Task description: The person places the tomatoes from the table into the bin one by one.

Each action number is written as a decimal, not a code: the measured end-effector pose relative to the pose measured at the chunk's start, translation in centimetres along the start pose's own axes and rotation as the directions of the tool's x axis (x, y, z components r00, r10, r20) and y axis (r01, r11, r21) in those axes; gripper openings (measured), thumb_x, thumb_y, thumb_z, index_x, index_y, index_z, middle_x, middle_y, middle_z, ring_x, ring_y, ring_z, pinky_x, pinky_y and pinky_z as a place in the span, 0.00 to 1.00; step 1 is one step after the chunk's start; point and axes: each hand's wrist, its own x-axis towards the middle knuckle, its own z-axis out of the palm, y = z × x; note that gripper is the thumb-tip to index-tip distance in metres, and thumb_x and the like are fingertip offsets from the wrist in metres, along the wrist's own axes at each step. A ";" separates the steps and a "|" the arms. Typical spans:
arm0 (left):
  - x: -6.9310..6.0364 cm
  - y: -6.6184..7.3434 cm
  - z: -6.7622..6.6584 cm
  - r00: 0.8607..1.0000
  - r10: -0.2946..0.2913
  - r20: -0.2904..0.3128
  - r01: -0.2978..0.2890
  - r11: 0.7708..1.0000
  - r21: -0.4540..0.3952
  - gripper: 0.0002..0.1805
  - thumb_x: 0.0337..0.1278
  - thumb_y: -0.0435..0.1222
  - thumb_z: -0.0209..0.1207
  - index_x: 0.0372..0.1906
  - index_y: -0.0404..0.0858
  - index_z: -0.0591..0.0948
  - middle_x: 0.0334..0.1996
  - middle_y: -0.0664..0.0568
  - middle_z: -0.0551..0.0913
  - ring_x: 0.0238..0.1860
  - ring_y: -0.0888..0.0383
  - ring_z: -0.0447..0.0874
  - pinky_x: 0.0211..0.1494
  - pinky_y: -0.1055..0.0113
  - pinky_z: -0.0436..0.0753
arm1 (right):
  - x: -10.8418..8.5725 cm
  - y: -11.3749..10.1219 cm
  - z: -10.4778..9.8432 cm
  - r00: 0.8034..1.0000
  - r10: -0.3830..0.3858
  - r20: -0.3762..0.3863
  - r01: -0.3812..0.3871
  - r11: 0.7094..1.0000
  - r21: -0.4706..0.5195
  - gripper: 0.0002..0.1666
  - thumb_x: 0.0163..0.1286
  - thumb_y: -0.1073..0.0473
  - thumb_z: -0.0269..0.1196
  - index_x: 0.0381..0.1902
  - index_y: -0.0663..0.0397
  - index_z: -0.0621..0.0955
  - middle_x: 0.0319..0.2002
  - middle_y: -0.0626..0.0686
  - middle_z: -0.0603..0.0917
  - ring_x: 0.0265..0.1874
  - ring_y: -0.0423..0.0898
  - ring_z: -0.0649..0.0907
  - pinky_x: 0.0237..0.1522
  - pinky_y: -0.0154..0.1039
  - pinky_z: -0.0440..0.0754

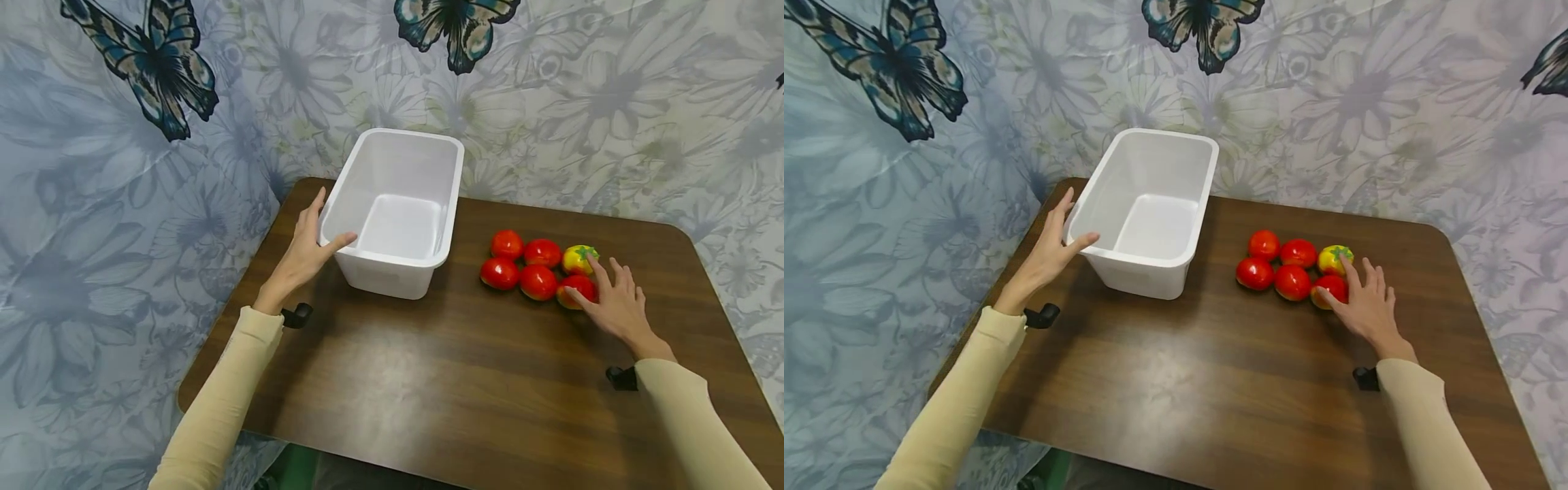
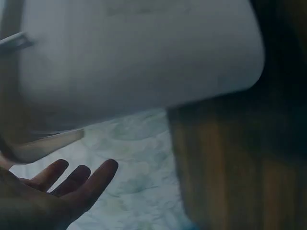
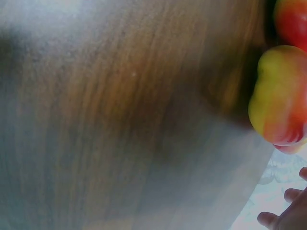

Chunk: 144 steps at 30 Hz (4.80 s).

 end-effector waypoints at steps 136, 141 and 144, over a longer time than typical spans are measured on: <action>-0.2 -0.6 2.4 0.994 -0.107 0.001 0.103 0.950 -0.295 0.65 0.52 0.46 0.79 0.85 0.51 0.45 0.75 0.40 0.65 0.71 0.38 0.68 0.72 0.44 0.69 | 16.1 -32.4 -1.8 0.981 -0.195 0.006 0.161 0.828 0.538 0.45 0.67 0.63 0.73 0.78 0.48 0.68 0.76 0.55 0.67 0.74 0.57 0.66 0.71 0.50 0.74; -0.1 -0.6 2.4 0.995 -0.101 0.002 0.097 0.948 -0.302 0.64 0.53 0.44 0.78 0.85 0.50 0.46 0.74 0.39 0.65 0.71 0.37 0.68 0.72 0.44 0.69 | 15.9 -32.1 -1.8 0.977 -0.212 0.005 0.175 0.821 0.543 0.44 0.68 0.61 0.73 0.79 0.48 0.68 0.76 0.56 0.67 0.75 0.57 0.67 0.71 0.51 0.73; -0.1 -0.7 2.4 0.995 -0.103 0.004 0.100 0.948 -0.301 0.63 0.54 0.44 0.78 0.85 0.50 0.46 0.74 0.39 0.66 0.70 0.37 0.68 0.72 0.45 0.69 | 15.8 -31.9 -2.0 0.974 -0.227 -0.007 0.193 0.811 0.553 0.44 0.68 0.60 0.73 0.78 0.47 0.69 0.76 0.57 0.67 0.75 0.57 0.68 0.71 0.52 0.73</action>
